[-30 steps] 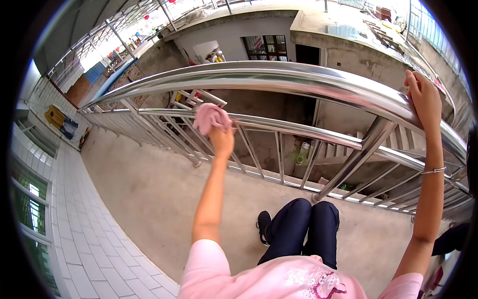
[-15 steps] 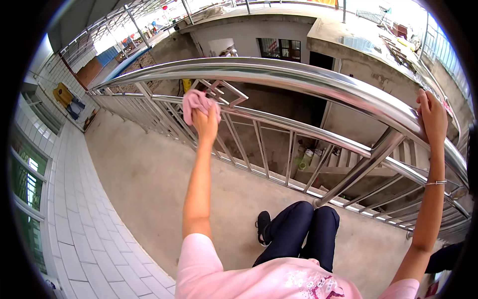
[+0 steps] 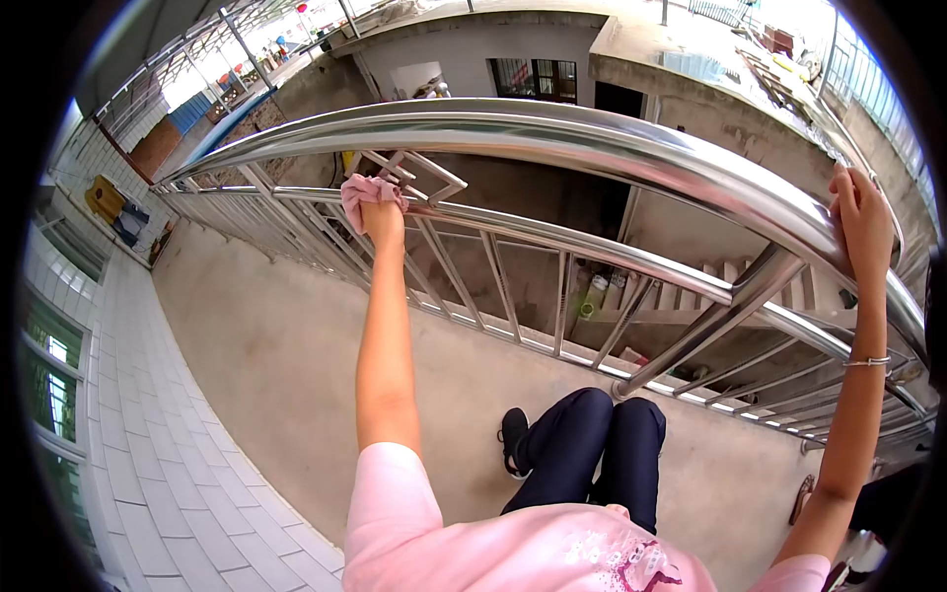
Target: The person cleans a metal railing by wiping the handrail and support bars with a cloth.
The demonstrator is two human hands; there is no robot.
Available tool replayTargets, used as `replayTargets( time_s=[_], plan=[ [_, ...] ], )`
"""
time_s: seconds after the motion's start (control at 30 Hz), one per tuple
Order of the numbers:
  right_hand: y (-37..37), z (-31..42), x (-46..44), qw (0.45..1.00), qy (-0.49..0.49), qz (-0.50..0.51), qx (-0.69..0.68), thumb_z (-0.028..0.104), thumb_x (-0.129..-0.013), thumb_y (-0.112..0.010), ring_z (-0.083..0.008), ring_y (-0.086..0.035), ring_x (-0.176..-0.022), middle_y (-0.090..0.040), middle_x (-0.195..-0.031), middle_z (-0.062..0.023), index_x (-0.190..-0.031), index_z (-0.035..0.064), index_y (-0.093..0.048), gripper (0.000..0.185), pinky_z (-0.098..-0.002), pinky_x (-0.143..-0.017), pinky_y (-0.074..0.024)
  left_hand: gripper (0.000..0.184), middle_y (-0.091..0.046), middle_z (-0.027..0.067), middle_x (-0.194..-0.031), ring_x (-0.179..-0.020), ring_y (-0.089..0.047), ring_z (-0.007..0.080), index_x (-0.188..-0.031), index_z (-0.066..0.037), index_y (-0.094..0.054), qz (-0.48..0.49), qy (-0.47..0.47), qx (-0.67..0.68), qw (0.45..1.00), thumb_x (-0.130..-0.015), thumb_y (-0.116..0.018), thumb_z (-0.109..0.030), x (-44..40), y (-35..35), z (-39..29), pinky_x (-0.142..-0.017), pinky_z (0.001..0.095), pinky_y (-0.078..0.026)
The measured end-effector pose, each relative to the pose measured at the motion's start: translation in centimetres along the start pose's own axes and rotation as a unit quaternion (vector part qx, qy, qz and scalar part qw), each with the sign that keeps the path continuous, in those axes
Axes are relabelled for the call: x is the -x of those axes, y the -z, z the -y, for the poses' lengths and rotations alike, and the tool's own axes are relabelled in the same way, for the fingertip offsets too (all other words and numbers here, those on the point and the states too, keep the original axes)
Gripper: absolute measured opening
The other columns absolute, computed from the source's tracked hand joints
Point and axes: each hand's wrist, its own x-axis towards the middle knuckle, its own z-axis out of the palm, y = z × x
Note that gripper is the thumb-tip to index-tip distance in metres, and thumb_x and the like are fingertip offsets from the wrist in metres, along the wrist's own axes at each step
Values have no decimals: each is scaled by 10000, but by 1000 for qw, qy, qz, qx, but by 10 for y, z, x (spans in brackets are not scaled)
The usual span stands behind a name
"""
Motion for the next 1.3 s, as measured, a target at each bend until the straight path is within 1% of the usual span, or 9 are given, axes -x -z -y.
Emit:
replayTargets(
  time_s=[0.1,0.3,0.4,0.57,0.6,0.63,0.87,1.13,1.3],
  plan=[
    [0,0,0,1000,-1,-1,-5,416,-967,-461,-192,-589,-561,-586,-598,-62,-823,65,-646,422,-351,-582,-438,94,-472,19,-705,-518,-469,114,-902,-114,-435,17,-38,-35,999,-916,-522,-80,12,6,20,-484,258,-433],
    [2,3,1,1000,16,-18,10,429,-963,-462,-208,-598,-619,-600,-645,-76,-826,59,-647,436,-359,-621,-449,271,-615,245,-1065,-1038,-532,421,-995,5,-625,8,-198,-452,869,-883,-513,-214,92,-18,33,-907,514,-368],
    [3,11,7,999,25,-46,-11,418,-955,-473,-275,-626,-672,-638,-702,-105,-851,60,-658,416,-396,-646,-462,309,-594,237,-1106,-1119,-490,417,-1049,-3,-616,54,-160,-430,887,-884,-554,-257,131,-35,23,-957,527,-339],
    [1,7,7,995,39,-87,-9,424,-932,-481,-383,-646,-782,-682,-815,-152,-917,101,-679,379,-469,-683,-486,253,-595,155,-1057,-1098,-490,377,-1032,-73,-646,182,-338,-380,842,-858,-624,-255,185,-100,-30,-963,505,-330],
    [1,6,5,994,56,-90,24,456,-950,-465,-244,-656,-672,-654,-691,-72,-893,117,-681,406,-373,-634,-475,279,-587,151,-1071,-1098,-494,382,-1049,-75,-637,210,-353,-352,841,-839,-647,-259,196,-118,-40,-963,503,-340],
    [2,4,7,998,30,-60,-9,462,-947,-468,-265,-650,-686,-654,-699,-81,-897,110,-677,412,-387,-638,-473,311,-579,147,-1085,-1098,-498,386,-1067,-77,-628,235,-368,-324,840,-820,-669,-262,207,-138,-49,-964,502,-349],
    [11,22,16,994,39,-107,-2,326,-879,-523,-384,-644,-741,-663,-756,-190,-759,50,-687,343,-481,-703,-507,365,-612,153,-1000,-997,-548,362,-1025,-36,-606,413,-357,-236,804,-753,-692,-263,279,-252,-82,-916,474,-412],
    [5,11,9,994,26,-105,11,411,-925,-459,-345,-652,-746,-674,-772,-129,-883,97,-689,392,-437,-673,-511,433,-592,174,-1128,-1109,-502,413,-1114,-24,-597,435,-374,-154,804,-711,-686,-154,294,-207,-81,-1006,504,-375],
    [12,14,13,994,15,-98,-44,379,-894,-447,-338,-652,-709,-668,-744,-131,-783,108,-679,374,-437,-658,-519,380,-603,209,-1092,-1041,-542,415,-1098,-23,-596,657,-123,-171,724,-737,-658,-122,317,-161,-80,-953,462,-430]
  ],
)
